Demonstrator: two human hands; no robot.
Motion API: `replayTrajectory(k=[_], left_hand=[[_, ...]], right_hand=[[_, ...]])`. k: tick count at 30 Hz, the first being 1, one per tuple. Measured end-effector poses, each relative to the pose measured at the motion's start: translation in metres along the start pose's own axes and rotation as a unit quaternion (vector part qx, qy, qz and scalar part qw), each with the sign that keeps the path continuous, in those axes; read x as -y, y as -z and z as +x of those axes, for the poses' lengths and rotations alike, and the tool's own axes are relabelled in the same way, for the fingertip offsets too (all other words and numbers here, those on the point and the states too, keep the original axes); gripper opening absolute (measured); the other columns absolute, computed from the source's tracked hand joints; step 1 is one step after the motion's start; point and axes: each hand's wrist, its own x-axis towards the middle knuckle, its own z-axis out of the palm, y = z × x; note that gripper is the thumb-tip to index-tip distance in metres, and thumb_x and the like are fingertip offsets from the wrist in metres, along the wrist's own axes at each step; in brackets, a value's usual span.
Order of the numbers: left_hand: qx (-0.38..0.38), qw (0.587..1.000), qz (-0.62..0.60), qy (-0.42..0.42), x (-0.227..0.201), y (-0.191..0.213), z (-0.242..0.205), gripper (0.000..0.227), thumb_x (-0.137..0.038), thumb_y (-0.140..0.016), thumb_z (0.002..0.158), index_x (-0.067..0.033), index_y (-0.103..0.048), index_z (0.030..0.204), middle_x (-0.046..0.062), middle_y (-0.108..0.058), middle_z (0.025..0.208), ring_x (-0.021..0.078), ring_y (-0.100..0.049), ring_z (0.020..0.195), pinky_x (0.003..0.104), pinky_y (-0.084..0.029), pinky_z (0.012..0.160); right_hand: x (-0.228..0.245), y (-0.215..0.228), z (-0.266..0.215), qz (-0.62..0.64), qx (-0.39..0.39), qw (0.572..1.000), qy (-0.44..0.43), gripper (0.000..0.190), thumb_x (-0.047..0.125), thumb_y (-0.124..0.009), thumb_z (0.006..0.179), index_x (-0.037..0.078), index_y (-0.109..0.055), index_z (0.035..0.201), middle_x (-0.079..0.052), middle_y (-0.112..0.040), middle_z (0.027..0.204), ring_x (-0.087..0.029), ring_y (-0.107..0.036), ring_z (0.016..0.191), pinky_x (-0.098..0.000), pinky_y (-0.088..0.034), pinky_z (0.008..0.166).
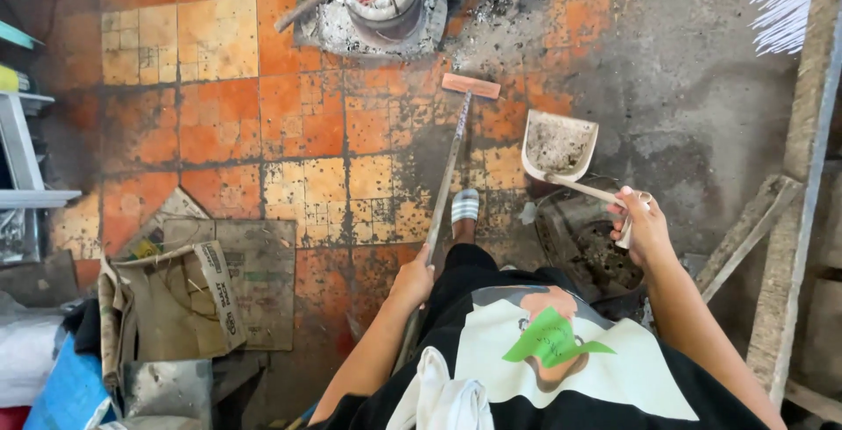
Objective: The person walks through a cluttered workshop and sweeps debris on a tiled floor into a dustpan using a broom. They repeatedly sweep near a charcoal stove and a large black barrel, then set the broom and dustpan aside.
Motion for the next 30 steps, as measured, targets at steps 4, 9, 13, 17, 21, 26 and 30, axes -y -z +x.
replayTrajectory(k=[4,9,13,17,21,26,30], left_hand=[[-0.002,1.000,-0.019,-0.017,-0.031,0.013,0.049,0.059,-0.030,-0.042,0.103,-0.0241,-0.032,0.162,0.029,-0.060,0.138,0.0411,-0.062,0.124,0.051,-0.055,0.101],[-0.012,0.999,-0.008,-0.032,-0.089,0.045,0.100,0.059,-0.029,-0.038,0.105,-0.0217,-0.027,0.163,0.030,-0.057,0.142,0.0422,-0.061,0.127,0.055,-0.052,0.103],[-0.029,0.998,-0.024,-0.054,-0.097,0.037,0.184,0.059,-0.027,-0.040,0.104,-0.0179,-0.030,0.161,0.028,-0.068,0.126,0.0349,-0.077,0.086,0.049,-0.062,0.088],[-0.056,0.993,-0.070,-0.074,-0.129,0.057,0.212,0.059,-0.021,-0.043,0.103,-0.0124,-0.035,0.160,0.032,-0.059,0.138,0.0410,-0.069,0.113,0.049,-0.059,0.090],[-0.081,0.988,-0.090,-0.093,-0.114,0.062,0.259,0.055,-0.021,-0.048,0.102,-0.0110,-0.042,0.156,0.026,-0.071,0.117,0.0292,-0.077,0.073,0.040,-0.065,0.068],[-0.059,0.979,-0.179,-0.083,-0.080,0.073,0.187,0.054,-0.020,-0.047,0.104,-0.0102,-0.040,0.156,0.016,-0.070,0.089,0.0209,-0.070,0.056,0.034,-0.061,0.046],[-0.045,0.988,-0.133,-0.062,-0.048,0.062,0.109,0.054,-0.023,-0.048,0.104,-0.0136,-0.040,0.156,0.017,-0.072,0.090,0.0230,-0.073,0.057,0.035,-0.064,0.052]], right_hand=[[-0.006,0.009,0.017,0.017,-0.007,1.000,-0.005,0.033,0.042,-0.071,0.105,0.011,-0.060,0.112,-0.022,-0.068,0.092,-0.015,-0.052,0.046,-0.0307,-0.048,0.036],[-0.008,0.016,0.022,0.026,-0.001,0.999,-0.026,0.036,0.043,-0.070,0.104,0.009,-0.059,0.111,-0.023,-0.069,0.091,-0.014,-0.052,0.047,-0.0295,-0.046,0.036],[-0.008,0.015,0.023,0.038,-0.002,0.999,-0.035,0.037,0.043,-0.072,0.103,0.010,-0.059,0.110,-0.024,-0.069,0.091,-0.015,-0.053,0.047,-0.0294,-0.046,0.036],[-0.005,0.006,0.026,0.043,-0.007,0.999,-0.032,0.036,0.043,-0.071,0.103,0.010,-0.059,0.112,-0.025,-0.069,0.095,-0.015,-0.053,0.048,-0.0295,-0.046,0.037],[-0.011,0.002,0.026,0.041,-0.003,0.998,-0.039,0.035,0.040,-0.070,0.104,0.008,-0.059,0.114,-0.026,-0.069,0.099,-0.016,-0.054,0.049,-0.0305,-0.046,0.036],[-0.018,-0.007,0.031,0.050,0.002,0.998,-0.048,0.034,0.038,-0.069,0.104,0.008,-0.060,0.115,-0.025,-0.069,0.101,-0.015,-0.053,0.049,-0.0288,-0.046,0.037],[-0.022,-0.008,0.033,0.048,0.014,0.996,-0.072,0.035,0.037,-0.068,0.104,0.006,-0.059,0.115,-0.027,-0.067,0.101,-0.017,-0.051,0.049,-0.0305,-0.045,0.037]])
